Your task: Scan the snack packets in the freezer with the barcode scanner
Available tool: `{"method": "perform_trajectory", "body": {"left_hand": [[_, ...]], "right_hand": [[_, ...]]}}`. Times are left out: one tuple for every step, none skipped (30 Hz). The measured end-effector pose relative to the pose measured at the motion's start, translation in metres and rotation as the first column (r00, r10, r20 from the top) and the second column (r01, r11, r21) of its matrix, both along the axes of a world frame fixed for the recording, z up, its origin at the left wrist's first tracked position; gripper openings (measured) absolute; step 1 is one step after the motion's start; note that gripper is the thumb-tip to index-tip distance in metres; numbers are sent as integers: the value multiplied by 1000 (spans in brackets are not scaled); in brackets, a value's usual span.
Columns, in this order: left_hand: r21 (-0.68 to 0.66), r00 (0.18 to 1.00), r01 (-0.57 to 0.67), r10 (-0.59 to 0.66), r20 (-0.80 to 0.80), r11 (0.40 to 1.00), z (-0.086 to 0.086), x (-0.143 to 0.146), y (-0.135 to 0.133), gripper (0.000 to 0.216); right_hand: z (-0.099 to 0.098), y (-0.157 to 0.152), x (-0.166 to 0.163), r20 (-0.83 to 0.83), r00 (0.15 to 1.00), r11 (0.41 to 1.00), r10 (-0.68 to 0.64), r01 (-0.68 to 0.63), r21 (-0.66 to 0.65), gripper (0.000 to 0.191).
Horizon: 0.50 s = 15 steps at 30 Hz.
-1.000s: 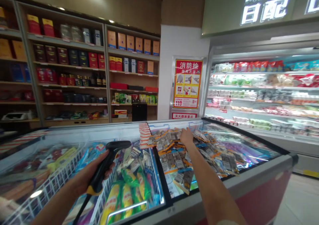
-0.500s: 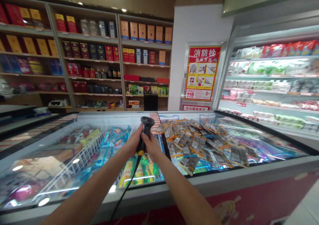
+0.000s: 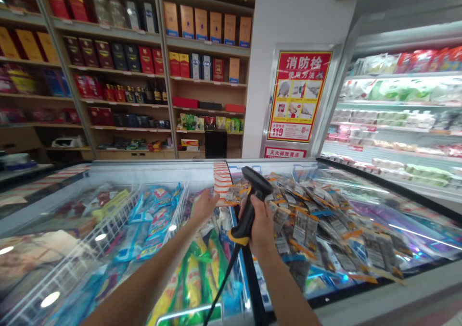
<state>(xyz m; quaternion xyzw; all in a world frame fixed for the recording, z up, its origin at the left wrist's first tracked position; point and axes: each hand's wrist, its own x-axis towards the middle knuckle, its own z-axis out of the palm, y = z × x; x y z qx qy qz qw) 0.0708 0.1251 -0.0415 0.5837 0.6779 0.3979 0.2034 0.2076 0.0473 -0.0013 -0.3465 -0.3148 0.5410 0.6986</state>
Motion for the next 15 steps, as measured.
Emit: {"method": "perform_trajectory", "body": {"left_hand": [[-23,998,-29,28,-58,999,-4,3,11,41],[-27,992,-61,58,-112,998,-8,8,20,42],[-26,982,-89,83,-167,996,-11,12,28,44],[-18,968,-115,108,-226,993,-13,15,34,46],[-15,951,-133,123,-284,991,-14,18,38,48],[-31,936,-133,115,-334,991,-15,19,41,48],[-62,925,-119,88,-371,991,-16,19,43,49],[-107,921,-91,43,-387,990,-17,17,44,48],[-153,922,-62,-1,-387,986,-18,15,44,48],[-175,922,-52,-20,-386,983,-18,14,42,47],[-173,919,-56,-17,-394,983,-19,13,40,48],[-146,909,-74,7,-416,987,-19,12,38,49],[-106,894,-94,37,-447,990,-20,13,35,50],[-70,877,-105,60,-477,992,-21,14,33,52],[-48,862,-108,69,-502,993,-22,15,31,52]], "right_hand": [[2,3,4,23,999,999,-43,44,-20,25],[3,6,8,58,996,997,-72,74,-36,26],[2,9,11,94,992,995,-82,86,-46,26],[0,11,14,119,990,995,-72,79,-54,26],[-3,12,15,120,992,996,-46,55,-71,25],[-6,13,16,100,995,995,-8,18,-95,25],[-8,13,17,68,997,992,31,-23,-123,26],[-10,13,18,30,997,986,66,-61,-156,27],[-12,12,19,-9,995,976,99,-98,-192,29],[-12,12,20,-42,992,965,120,-127,-230,31],[-12,12,21,-62,990,954,131,-142,-264,34],[-12,12,22,-66,989,945,130,-144,-294,35],[-12,12,23,-54,991,940,120,-131,-317,36],[-11,13,23,-32,994,936,104,-109,-333,35],[-11,14,23,-10,996,934,90,-87,-347,35]]}}
